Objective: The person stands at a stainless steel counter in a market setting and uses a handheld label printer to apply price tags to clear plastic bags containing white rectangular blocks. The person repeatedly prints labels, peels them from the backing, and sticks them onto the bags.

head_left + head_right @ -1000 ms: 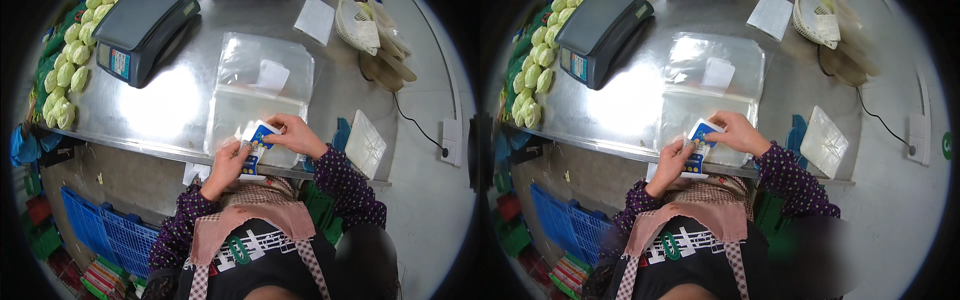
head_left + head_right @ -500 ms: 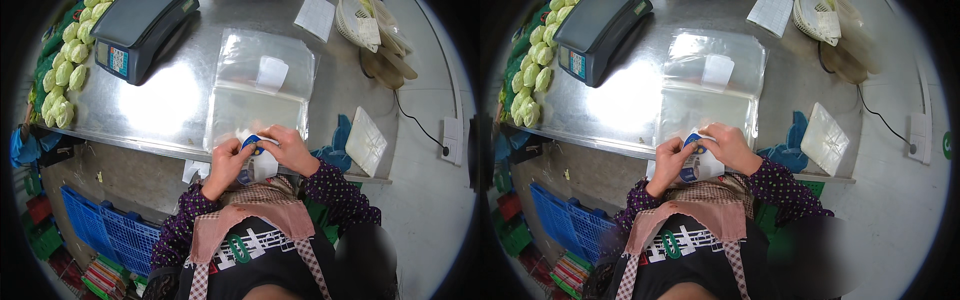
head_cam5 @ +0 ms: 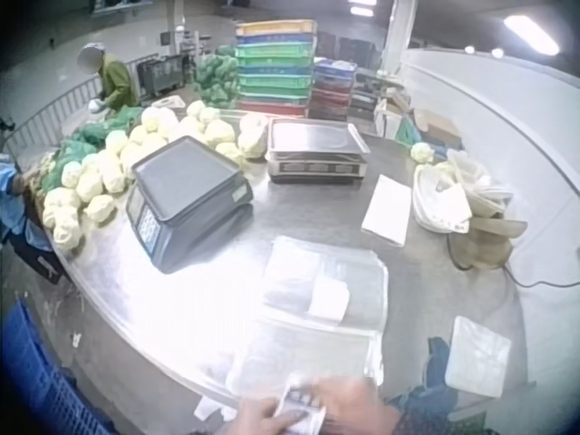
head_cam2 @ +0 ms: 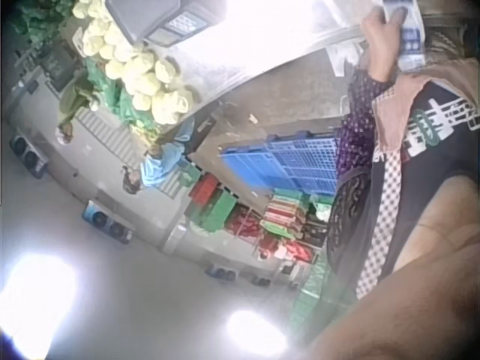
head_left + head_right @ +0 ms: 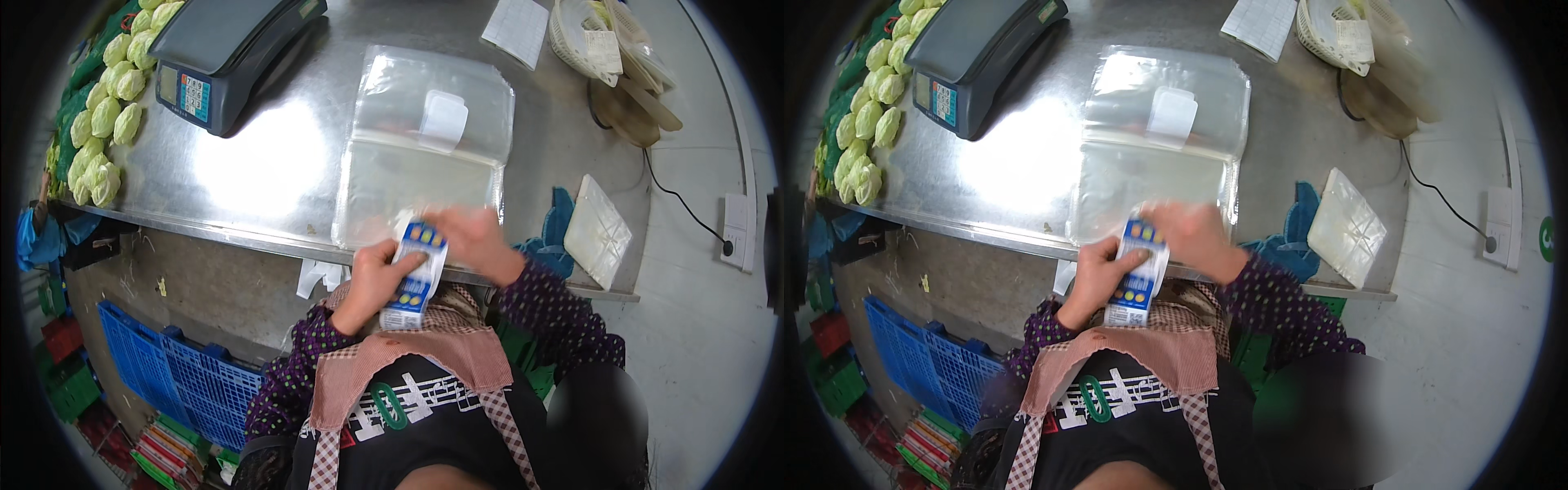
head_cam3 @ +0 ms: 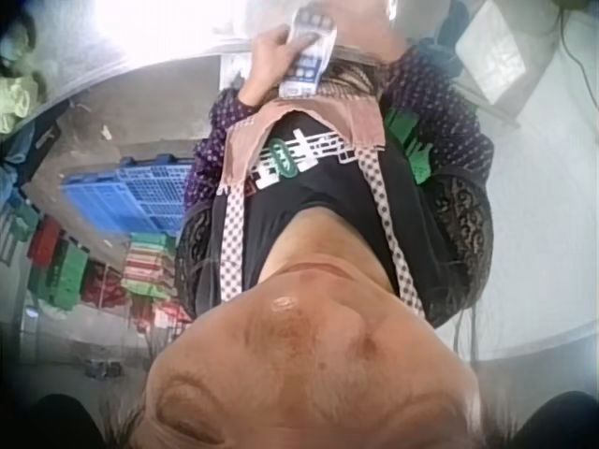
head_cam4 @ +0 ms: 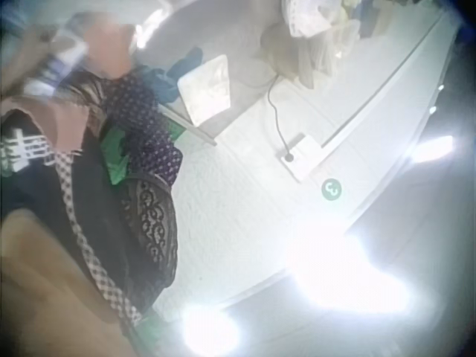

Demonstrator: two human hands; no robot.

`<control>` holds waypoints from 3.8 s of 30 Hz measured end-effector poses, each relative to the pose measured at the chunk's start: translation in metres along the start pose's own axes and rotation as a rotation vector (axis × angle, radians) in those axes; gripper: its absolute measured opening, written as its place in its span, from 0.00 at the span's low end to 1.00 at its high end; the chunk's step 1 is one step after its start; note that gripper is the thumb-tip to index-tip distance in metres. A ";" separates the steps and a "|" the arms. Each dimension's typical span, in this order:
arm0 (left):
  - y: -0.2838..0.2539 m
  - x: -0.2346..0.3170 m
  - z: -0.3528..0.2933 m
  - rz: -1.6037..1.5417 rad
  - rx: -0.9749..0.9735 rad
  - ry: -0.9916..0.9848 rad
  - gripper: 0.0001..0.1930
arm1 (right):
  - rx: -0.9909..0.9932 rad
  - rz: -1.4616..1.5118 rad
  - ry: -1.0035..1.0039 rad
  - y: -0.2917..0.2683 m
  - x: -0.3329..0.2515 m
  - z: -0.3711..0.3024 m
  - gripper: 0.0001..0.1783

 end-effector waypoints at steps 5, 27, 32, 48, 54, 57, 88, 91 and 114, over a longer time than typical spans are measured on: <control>-0.007 -0.045 -0.019 0.164 -0.035 0.185 0.12 | -0.040 0.181 0.224 -0.037 0.042 0.062 0.11; 0.001 -0.011 -0.020 0.187 -0.102 0.227 0.09 | -0.148 -0.366 0.134 0.032 0.061 0.040 0.50; -0.009 -0.019 -0.018 0.093 -0.145 0.124 0.08 | -0.165 -0.290 0.085 0.025 0.051 0.030 0.43; -0.018 -0.035 0.029 -0.081 0.180 -0.007 0.18 | 0.252 0.069 0.326 -0.085 0.018 0.047 0.12; -0.006 -0.010 0.023 -0.303 0.024 -0.029 0.13 | -0.009 0.244 0.346 0.017 0.009 0.019 0.15; -0.002 0.004 0.020 -0.245 -0.047 0.302 0.12 | -0.061 0.600 0.359 0.022 0.022 0.014 0.14; 0.006 -0.028 -0.024 0.199 -0.182 -0.003 0.12 | -0.148 -0.468 0.322 0.022 0.068 0.045 0.41; 0.005 -0.027 -0.025 0.142 -0.154 0.069 0.13 | -0.128 -0.550 0.242 0.023 0.062 0.039 0.46; 0.009 0.016 0.002 0.460 -0.155 0.626 0.06 | -0.066 0.185 0.466 -0.006 0.090 0.031 0.11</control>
Point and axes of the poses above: each hand's wrist, its own z-axis towards the middle knuckle, its own y-axis out of the palm, x = y × z, the point moved 6 cm from there along z, towards the middle knuckle, and after that the axes turned 5 degrees about -x, right-handed, at the moved point
